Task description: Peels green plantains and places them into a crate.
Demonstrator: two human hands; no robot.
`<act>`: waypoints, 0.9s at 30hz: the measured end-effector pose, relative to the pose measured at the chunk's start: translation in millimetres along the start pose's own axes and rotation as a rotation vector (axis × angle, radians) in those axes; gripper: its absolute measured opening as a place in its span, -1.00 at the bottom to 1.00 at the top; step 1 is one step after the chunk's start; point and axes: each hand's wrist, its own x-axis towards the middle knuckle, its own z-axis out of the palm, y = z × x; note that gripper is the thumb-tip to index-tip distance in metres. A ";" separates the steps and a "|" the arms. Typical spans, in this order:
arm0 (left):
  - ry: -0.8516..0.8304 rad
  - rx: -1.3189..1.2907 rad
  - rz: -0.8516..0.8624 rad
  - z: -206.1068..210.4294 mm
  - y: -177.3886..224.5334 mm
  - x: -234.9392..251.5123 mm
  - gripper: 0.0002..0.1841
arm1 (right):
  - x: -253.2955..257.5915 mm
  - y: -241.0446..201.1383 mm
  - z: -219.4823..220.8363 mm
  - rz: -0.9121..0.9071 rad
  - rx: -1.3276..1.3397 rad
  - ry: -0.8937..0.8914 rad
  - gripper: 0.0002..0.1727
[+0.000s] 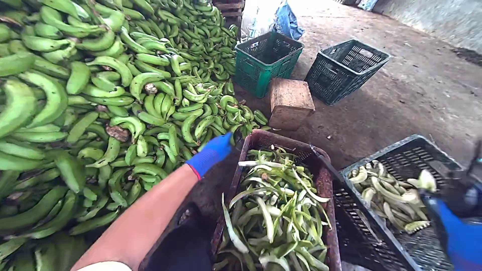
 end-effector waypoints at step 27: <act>0.134 -1.636 0.183 -45.5 68.5 -71.7 -0.79 | -90.7 -156.2 84.4 -0.727 0.587 -0.493 -0.34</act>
